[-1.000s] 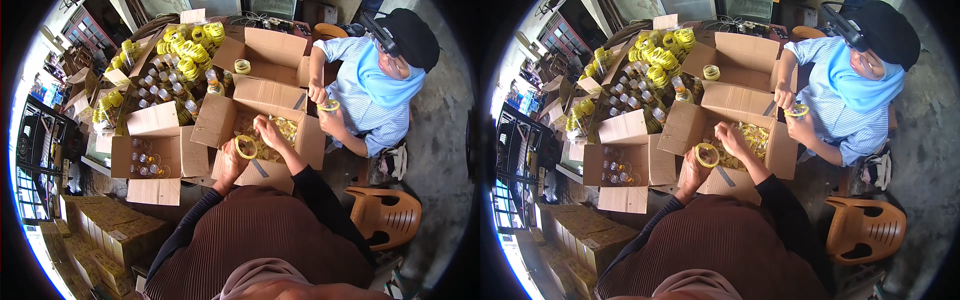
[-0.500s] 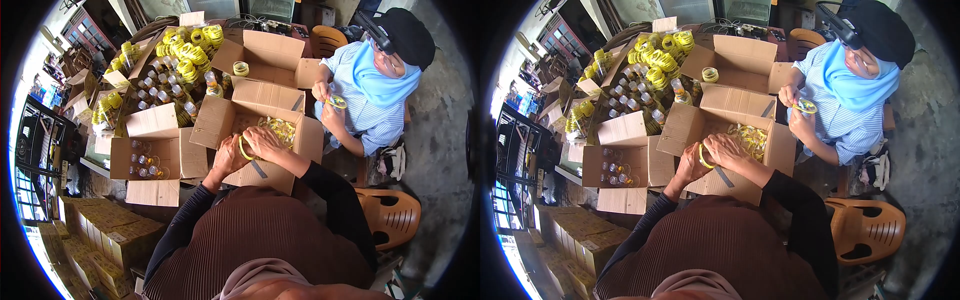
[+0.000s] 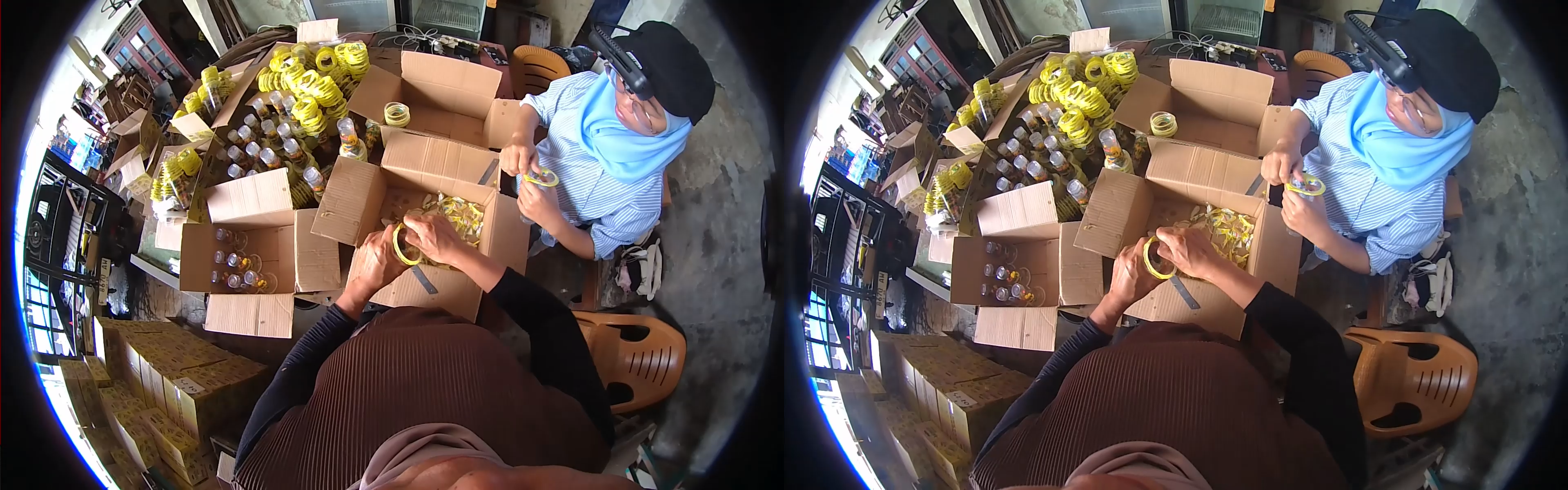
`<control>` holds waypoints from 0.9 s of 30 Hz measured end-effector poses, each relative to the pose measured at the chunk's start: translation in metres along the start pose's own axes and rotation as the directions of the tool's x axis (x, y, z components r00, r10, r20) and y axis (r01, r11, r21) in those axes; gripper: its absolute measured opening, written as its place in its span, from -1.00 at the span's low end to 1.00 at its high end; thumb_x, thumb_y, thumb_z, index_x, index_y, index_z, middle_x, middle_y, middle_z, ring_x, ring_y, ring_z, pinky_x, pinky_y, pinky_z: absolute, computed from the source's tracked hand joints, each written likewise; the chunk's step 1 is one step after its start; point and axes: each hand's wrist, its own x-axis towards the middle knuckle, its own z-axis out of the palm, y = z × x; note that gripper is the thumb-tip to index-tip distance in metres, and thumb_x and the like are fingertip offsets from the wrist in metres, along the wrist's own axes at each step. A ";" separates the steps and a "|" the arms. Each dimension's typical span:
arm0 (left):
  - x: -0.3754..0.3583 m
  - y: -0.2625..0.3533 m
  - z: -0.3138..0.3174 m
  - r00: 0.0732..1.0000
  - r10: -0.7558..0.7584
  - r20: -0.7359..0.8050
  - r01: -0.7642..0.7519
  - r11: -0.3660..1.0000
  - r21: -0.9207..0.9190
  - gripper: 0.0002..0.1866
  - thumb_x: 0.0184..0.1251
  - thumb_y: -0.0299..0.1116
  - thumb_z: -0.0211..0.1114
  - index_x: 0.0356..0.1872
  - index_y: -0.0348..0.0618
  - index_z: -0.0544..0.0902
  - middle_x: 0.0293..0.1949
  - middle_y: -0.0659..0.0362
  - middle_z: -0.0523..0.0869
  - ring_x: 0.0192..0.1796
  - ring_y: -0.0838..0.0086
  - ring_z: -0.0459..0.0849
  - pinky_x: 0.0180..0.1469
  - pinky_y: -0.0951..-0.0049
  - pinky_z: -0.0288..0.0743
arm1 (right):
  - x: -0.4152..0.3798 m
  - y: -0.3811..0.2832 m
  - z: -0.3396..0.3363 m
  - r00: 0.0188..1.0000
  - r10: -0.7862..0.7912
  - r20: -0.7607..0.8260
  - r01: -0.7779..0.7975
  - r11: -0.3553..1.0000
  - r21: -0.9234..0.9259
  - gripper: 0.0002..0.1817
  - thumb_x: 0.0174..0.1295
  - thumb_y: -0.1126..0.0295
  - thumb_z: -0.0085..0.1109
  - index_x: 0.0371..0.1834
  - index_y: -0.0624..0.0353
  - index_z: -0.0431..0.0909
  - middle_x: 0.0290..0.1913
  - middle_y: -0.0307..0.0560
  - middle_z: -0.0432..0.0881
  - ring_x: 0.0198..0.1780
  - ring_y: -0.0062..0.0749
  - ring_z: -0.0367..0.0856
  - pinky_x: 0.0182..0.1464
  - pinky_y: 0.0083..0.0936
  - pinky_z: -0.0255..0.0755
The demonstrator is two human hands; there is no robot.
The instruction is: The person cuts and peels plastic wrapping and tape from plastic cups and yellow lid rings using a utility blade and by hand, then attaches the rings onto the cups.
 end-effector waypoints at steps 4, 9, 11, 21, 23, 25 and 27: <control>-0.002 0.007 0.004 0.992 0.025 -0.125 -0.027 1.000 -0.011 -0.52 -0.05 -0.25 0.53 -0.16 -0.21 0.50 -0.35 -0.04 0.67 -0.24 -0.01 0.67 -0.16 0.12 0.55 | -0.003 0.008 0.023 0.983 0.181 0.013 -0.181 0.979 0.092 -0.78 0.24 0.37 0.17 -0.33 0.26 0.35 -0.45 0.20 0.53 -0.27 0.15 0.59 -0.29 -0.10 0.40; -0.002 0.006 0.007 0.982 0.054 -0.181 -0.047 0.998 0.043 -0.56 -0.04 -0.28 0.50 -0.16 -0.20 0.51 -0.34 -0.02 0.67 -0.23 0.02 0.67 -0.10 0.15 0.54 | -0.006 0.019 0.047 0.955 0.180 -0.234 -0.111 0.954 0.280 -0.82 0.24 0.41 0.16 -0.32 0.28 0.39 -0.41 0.19 0.53 -0.34 0.13 0.56 -0.32 -0.12 0.40; -0.003 -0.002 0.014 0.981 0.064 -0.185 -0.054 0.997 0.058 -0.56 -0.05 -0.28 0.50 -0.15 -0.19 0.52 -0.35 0.00 0.67 -0.23 0.04 0.68 -0.09 0.17 0.54 | -0.008 0.037 0.063 0.957 0.038 -0.288 -0.004 0.993 0.119 -0.85 0.22 0.45 0.15 -0.32 0.28 0.41 -0.35 0.16 0.53 -0.35 0.10 0.55 -0.32 -0.15 0.42; -0.012 -0.010 0.021 0.985 0.005 -0.173 0.010 0.996 0.084 -0.51 -0.08 -0.26 0.51 -0.11 -0.20 0.54 -0.29 -0.01 0.69 -0.25 0.05 0.69 -0.09 0.16 0.53 | -0.015 0.058 0.097 0.907 -0.159 -0.389 0.066 0.968 -0.242 -0.89 0.13 0.51 0.12 -0.30 0.24 0.44 -0.27 0.07 0.51 -0.37 0.05 0.55 -0.30 -0.18 0.46; -0.007 -0.008 0.001 0.999 -0.018 -0.046 0.018 1.000 0.008 -0.48 -0.06 -0.25 0.50 -0.06 -0.24 0.54 -0.28 -0.04 0.70 -0.23 0.02 0.70 -0.05 0.13 0.54 | -0.010 0.039 0.068 0.955 0.035 -0.294 -0.043 0.999 -0.022 -0.90 0.16 0.47 0.12 -0.31 0.23 0.43 -0.30 0.05 0.54 -0.35 0.05 0.57 -0.30 -0.17 0.46; -0.004 -0.018 -0.013 0.986 -0.034 0.162 0.075 0.965 -0.250 -0.43 0.03 -0.20 0.45 0.02 -0.34 0.51 -0.12 -0.15 0.65 -0.04 -0.03 0.64 0.08 0.13 0.49 | -0.006 0.012 0.034 0.960 0.276 -0.049 -0.269 0.957 0.110 -0.82 0.24 0.37 0.14 -0.34 0.23 0.39 -0.39 0.00 0.60 -0.29 0.00 0.64 -0.26 -0.17 0.48; -0.004 -0.027 -0.020 0.980 -0.006 0.199 0.073 0.940 -0.333 -0.42 0.07 -0.17 0.42 0.04 -0.37 0.50 -0.06 -0.17 0.62 0.03 -0.04 0.61 0.11 0.12 0.47 | -0.008 -0.002 0.012 0.987 0.159 -0.032 -0.157 0.986 0.047 -0.81 0.24 0.35 0.15 -0.33 0.23 0.40 -0.37 0.00 0.60 -0.28 0.00 0.64 -0.26 -0.17 0.50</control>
